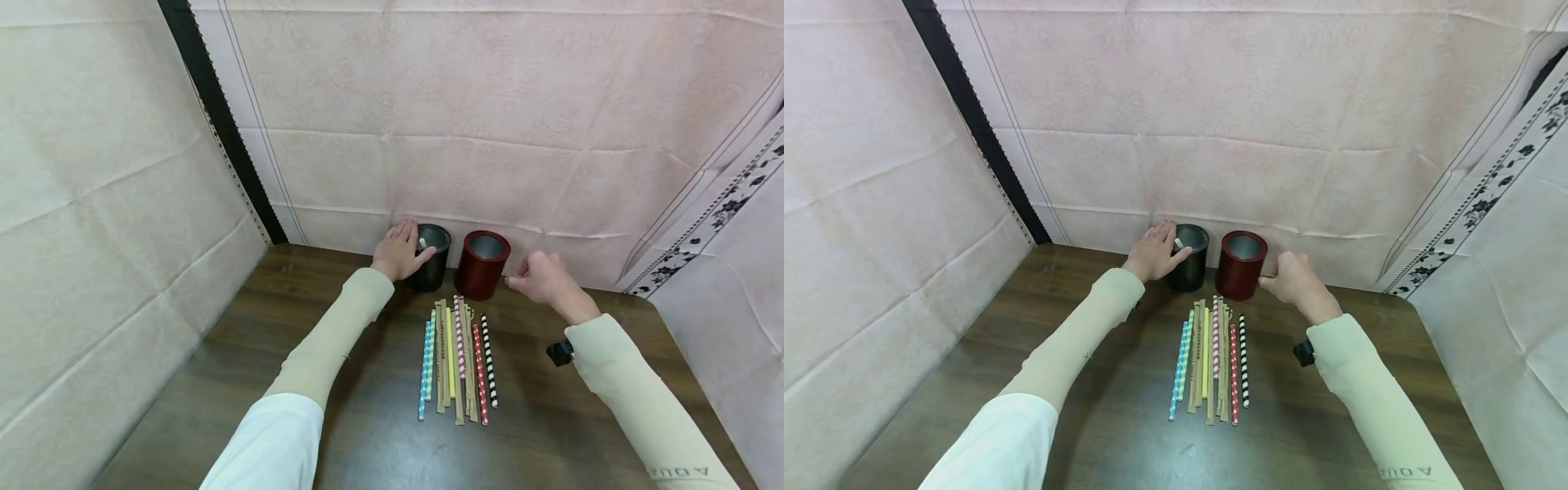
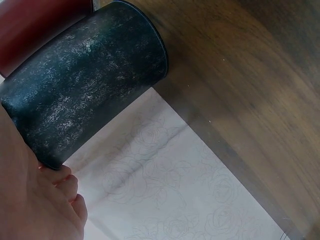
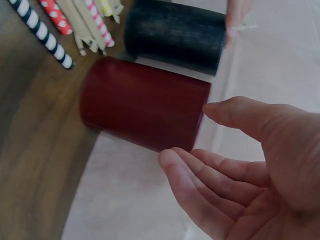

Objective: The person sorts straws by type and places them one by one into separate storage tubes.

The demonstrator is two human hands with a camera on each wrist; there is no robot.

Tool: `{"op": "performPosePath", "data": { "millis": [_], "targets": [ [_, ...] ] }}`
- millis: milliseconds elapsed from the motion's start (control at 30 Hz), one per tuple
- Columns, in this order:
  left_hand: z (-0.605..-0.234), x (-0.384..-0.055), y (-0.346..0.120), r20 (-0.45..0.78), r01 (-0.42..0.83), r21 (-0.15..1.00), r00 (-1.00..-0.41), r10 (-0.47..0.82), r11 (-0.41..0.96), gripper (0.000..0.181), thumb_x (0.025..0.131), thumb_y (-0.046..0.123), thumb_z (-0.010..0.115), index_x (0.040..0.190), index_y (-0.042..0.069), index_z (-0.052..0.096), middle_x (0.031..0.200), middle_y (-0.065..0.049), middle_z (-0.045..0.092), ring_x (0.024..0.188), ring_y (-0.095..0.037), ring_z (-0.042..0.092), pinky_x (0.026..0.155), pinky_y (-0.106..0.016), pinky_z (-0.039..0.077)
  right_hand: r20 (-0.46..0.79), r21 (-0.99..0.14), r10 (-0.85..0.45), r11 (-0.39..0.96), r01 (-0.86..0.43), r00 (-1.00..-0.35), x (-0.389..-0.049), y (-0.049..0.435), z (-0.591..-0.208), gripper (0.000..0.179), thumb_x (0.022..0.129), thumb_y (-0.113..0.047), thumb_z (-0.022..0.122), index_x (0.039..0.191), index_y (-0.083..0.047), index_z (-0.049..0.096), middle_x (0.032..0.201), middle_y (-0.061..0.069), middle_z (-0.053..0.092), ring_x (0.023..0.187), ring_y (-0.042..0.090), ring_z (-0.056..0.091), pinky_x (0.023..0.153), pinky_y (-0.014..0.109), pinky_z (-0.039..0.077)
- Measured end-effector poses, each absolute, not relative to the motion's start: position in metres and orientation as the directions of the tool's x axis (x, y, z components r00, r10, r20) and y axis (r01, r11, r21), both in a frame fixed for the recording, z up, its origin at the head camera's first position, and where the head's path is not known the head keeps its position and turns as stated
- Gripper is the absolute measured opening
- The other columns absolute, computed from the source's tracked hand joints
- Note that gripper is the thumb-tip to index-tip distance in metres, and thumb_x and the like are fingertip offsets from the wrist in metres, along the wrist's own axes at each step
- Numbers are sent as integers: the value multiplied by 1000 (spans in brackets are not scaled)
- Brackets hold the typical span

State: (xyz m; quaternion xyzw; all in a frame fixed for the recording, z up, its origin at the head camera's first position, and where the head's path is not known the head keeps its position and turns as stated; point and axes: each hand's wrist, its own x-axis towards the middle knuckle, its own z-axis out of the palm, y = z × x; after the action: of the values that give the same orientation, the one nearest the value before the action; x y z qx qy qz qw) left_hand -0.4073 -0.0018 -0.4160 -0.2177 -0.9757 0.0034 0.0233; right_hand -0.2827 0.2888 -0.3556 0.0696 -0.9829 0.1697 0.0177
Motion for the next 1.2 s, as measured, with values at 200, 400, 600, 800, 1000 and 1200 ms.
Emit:
{"op": "performPosePath", "data": {
  "millis": [200, 400, 600, 800, 1000, 1200],
  "targets": [
    [-417, -409, -2, 36, 434, -19, -900, 435, 901, 91, 108, 70, 12, 170, 3, 9, 179, -12, 11, 168, -25, 9, 137, -37, 11, -79, -312, -162, 941, -130, -984, -281, 288, -379, 37, 95, -27, 75, 62, -11, 66, 57, -3, 54, 62, 17, 49, 57, 30, 40],
    [-416, -409, -2, 35, 436, -18, -899, 436, 900, 91, 108, 70, 13, 170, 3, 10, 179, -12, 11, 168, -26, 9, 137, -38, 11, -191, -360, -160, 929, -82, -968, -280, 286, -405, 45, 97, -24, 73, 56, -14, 57, 52, -6, 40, 52, 12, 39, 52, 27, 35],
    [-415, -408, -2, 35, 435, -25, -899, 436, 900, 91, 108, 70, 13, 170, 3, 10, 179, -12, 12, 168, -26, 10, 137, -37, 11, -230, -400, -144, 915, -42, -962, -281, 281, -432, 48, 98, -23, 73, 54, -14, 56, 52, -7, 35, 51, 10, 34, 52, 26, 32],
    [-415, -408, -2, 33, 426, -19, -904, 426, 905, 92, 108, 71, 13, 170, 3, 9, 179, -12, 10, 168, -25, 9, 137, -37, 11, -227, -434, -138, 900, -27, -964, -283, 276, -455, 49, 98, -23, 74, 54, -16, 53, 51, -7, 36, 52, 11, 35, 52, 27, 33],
    [-415, -408, -1, 34, 427, -26, -903, 428, 904, 92, 108, 71, 12, 170, 4, 8, 179, -12, 10, 168, -25, 9, 137, -37, 11, -238, -459, -96, 888, 24, -967, -285, 273, -470, 43, 97, -24, 75, 58, -10, 62, 54, -5, 37, 56, 14, 40, 54, 28, 35],
    [-417, -409, -2, 28, 426, -24, -904, 426, 905, 92, 107, 72, 12, 170, 4, 8, 180, -12, 9, 168, -25, 8, 137, -36, 10, -241, -467, -64, 882, 58, -968, -289, 272, -479, 47, 96, -27, 76, 55, -13, 58, 52, -6, 35, 52, 12, 35, 51, 26, 34]
  ]
}}
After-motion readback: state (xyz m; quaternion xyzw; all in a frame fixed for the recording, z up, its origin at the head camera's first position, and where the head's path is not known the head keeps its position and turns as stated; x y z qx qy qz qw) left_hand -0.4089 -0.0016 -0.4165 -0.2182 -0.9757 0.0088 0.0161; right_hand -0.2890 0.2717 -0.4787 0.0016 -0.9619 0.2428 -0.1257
